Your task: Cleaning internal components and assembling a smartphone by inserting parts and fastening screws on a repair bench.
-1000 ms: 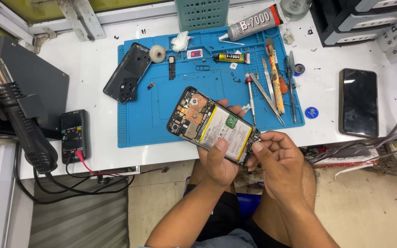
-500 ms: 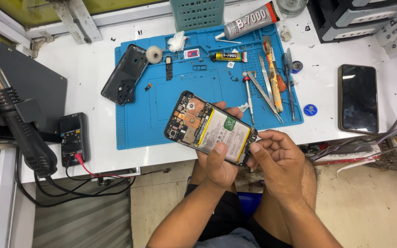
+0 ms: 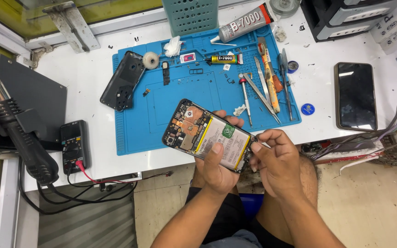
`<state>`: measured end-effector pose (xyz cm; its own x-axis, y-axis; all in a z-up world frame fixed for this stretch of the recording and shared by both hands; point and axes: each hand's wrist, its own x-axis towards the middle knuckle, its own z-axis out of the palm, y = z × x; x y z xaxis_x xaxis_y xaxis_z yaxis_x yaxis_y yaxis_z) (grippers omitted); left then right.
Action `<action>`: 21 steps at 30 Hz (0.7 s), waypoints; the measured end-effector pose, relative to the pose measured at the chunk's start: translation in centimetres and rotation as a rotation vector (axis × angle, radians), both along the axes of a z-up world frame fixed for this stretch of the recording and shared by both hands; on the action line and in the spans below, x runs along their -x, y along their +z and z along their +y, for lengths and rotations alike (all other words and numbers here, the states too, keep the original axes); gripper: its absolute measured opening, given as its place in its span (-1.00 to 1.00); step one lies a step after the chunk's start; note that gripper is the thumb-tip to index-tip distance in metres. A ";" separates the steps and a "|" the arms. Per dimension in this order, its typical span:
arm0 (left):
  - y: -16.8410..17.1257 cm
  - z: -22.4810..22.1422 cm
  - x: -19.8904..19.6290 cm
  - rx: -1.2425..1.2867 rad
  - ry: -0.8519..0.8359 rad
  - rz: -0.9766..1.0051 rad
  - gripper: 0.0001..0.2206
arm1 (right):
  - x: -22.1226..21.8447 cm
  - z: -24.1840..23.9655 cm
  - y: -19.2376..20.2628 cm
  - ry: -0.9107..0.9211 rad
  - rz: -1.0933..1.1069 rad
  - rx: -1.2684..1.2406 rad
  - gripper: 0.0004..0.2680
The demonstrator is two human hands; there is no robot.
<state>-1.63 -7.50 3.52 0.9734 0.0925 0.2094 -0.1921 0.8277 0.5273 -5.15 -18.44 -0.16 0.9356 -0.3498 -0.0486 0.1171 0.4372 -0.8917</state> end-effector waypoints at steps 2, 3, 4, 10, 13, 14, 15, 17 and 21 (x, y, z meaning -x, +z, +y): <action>0.3 0.3 -0.3 0.007 -0.016 0.002 -0.43 | 0.0 0.1 0.7 0.053 0.012 -0.037 -0.87; 0.4 0.4 -0.4 0.015 -0.029 0.004 -0.44 | 0.0 0.1 1.0 0.108 0.025 -0.072 -0.86; 0.2 0.4 -0.4 0.014 -0.031 0.003 -0.44 | 0.0 -0.1 0.7 0.106 0.025 -0.073 -0.86; -0.2 0.7 -0.5 0.044 -0.163 0.141 -0.47 | 0.2 0.4 0.9 0.055 0.001 -0.026 -0.88; 0.4 0.7 -0.3 0.038 -0.218 0.177 -0.42 | 0.3 1.1 1.0 -0.020 0.022 -0.045 -0.88; 0.9 0.7 -0.1 -0.009 -0.277 0.192 -0.37 | 0.3 1.2 1.1 -0.037 0.033 -0.053 -0.88; 1.3 0.8 0.1 -0.057 -0.336 0.207 -0.30 | 0.3 1.3 1.1 -0.054 0.045 -0.061 -0.87; -0.9 0.1 0.8 -0.082 -0.341 0.205 -0.30 | 0.2 1.3 1.1 -0.056 0.053 -0.049 -0.88; -2.5 0.4 1.4 -0.115 -0.339 0.273 -0.33 | 0.2 2.2 2.0 -0.034 0.119 -0.014 -0.90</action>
